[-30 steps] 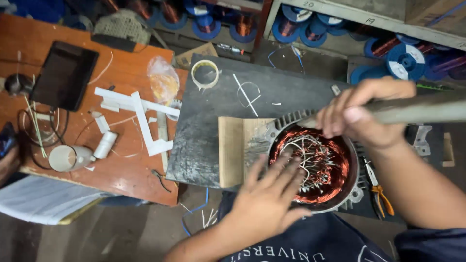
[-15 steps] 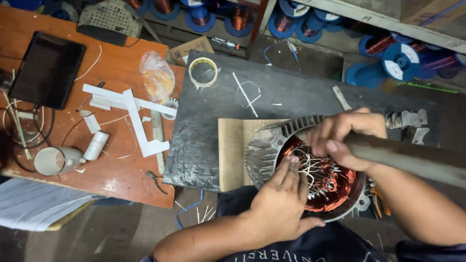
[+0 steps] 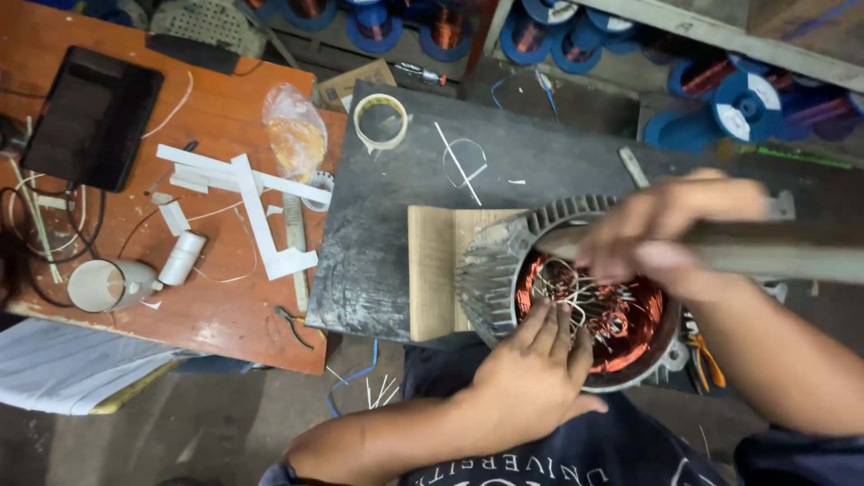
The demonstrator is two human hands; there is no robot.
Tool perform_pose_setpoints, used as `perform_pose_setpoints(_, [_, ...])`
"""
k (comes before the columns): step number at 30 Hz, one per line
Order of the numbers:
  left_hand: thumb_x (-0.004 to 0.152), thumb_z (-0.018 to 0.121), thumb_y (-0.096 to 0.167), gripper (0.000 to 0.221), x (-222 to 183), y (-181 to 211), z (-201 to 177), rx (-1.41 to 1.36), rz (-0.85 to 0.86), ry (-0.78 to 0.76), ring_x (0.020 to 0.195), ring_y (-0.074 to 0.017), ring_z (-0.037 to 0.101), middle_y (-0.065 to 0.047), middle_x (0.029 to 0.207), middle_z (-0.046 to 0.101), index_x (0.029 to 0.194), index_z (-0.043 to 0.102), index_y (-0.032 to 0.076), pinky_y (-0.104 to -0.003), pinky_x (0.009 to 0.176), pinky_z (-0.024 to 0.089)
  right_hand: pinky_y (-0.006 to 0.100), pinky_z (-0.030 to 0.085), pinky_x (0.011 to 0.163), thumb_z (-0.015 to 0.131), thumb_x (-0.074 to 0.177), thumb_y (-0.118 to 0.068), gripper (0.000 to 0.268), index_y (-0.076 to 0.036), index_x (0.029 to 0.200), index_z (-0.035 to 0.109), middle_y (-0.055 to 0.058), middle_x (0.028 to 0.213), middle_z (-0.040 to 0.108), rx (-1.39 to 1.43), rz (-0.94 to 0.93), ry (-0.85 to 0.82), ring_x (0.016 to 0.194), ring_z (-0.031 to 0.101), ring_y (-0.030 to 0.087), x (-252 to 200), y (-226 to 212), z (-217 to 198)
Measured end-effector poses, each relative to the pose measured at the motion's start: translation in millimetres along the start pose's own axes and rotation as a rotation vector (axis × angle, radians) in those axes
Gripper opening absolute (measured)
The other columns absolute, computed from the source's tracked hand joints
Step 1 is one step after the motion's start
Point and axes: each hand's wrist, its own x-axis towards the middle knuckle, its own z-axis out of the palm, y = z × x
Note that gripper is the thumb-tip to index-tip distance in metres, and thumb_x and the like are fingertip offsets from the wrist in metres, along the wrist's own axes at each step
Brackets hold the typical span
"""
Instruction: Repairing an electric motor by shaping the stator windings with a mallet and wooden block
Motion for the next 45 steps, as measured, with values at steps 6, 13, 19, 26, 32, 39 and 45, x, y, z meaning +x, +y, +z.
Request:
perform_pose_setpoints(6, [0.086,0.043,0.07,0.084,4,2,2,0.012,-0.048,-0.033,0.117,-0.04,0.066,-0.031,0.112,0.07,0.126,0.065,-0.002,-0.043,0.113,0.042,0.032,0.069,0.054,0.061,0.086,-0.013,0.027,-0.005,0.062,0.052,0.011,0.061,0.067,0.059,0.037,-0.163,0.053,0.073,0.022,18,12,25])
perform_pose_setpoints(13, [0.092,0.029,0.067,0.085,5,3,2,0.038,-0.037,-0.149,0.122,-0.0403,0.063,-0.027,0.116,0.07,0.134,0.06,0.0,-0.043,0.111,0.043,0.025,0.058,0.042,0.057,0.078,-0.002,0.023,-0.005,0.059,0.046,0.006,0.05,0.056,0.399,0.095,-0.442,0.041,0.061,0.016,29,27,21])
perform_pose_setpoints(19, [0.09,0.066,0.05,0.053,-4,-3,-38,-0.022,0.13,0.176,0.117,-0.0294,0.068,-0.015,0.118,0.073,0.113,0.069,0.003,-0.04,0.115,0.046,0.032,0.069,0.058,0.061,0.087,-0.012,0.027,-0.007,0.063,0.049,0.008,0.06,0.065,0.152,-0.02,-0.316,0.052,0.071,0.019,16,11,27])
perform_pose_setpoints(26, [0.104,0.054,0.04,0.041,-24,-10,-41,0.01,0.095,0.267,0.121,-0.0283,0.065,-0.013,0.12,0.072,0.114,0.07,0.003,-0.04,0.109,0.046,0.038,0.067,0.083,0.071,0.087,-0.014,0.018,-0.008,0.086,0.054,0.006,0.075,0.064,0.448,0.031,-0.212,0.07,0.068,0.014,-7,32,40])
perform_pose_setpoints(32, [0.102,0.047,0.047,0.047,-35,-13,-8,0.076,-0.007,0.399,0.118,-0.0243,0.065,-0.008,0.123,0.069,0.12,0.069,0.01,-0.039,0.103,0.043,0.028,0.054,0.053,0.064,0.078,-0.02,0.023,-0.01,0.062,0.05,0.001,0.053,0.059,0.303,-0.066,-0.263,0.043,0.058,0.015,-6,35,62])
perform_pose_setpoints(39, [0.1,0.035,0.056,0.043,-40,-18,30,0.249,-0.092,0.6,0.092,-0.0195,0.039,0.012,0.116,0.066,0.112,0.068,0.032,-0.033,0.082,0.03,0.031,0.058,0.057,0.065,0.081,-0.026,0.02,-0.009,0.074,0.055,0.005,0.061,0.063,0.481,-0.032,-0.376,0.052,0.065,0.018,-20,63,30])
perform_pose_setpoints(45, [0.098,0.036,0.054,0.041,-38,-17,43,0.207,-0.094,0.651,0.091,-0.0178,0.038,0.015,0.121,0.066,0.107,0.069,0.032,-0.036,0.087,0.027,0.037,0.057,0.064,0.065,0.081,-0.017,0.019,-0.006,0.074,0.051,0.011,0.067,0.065,0.525,0.015,-0.368,0.062,0.07,0.023,-23,61,30])
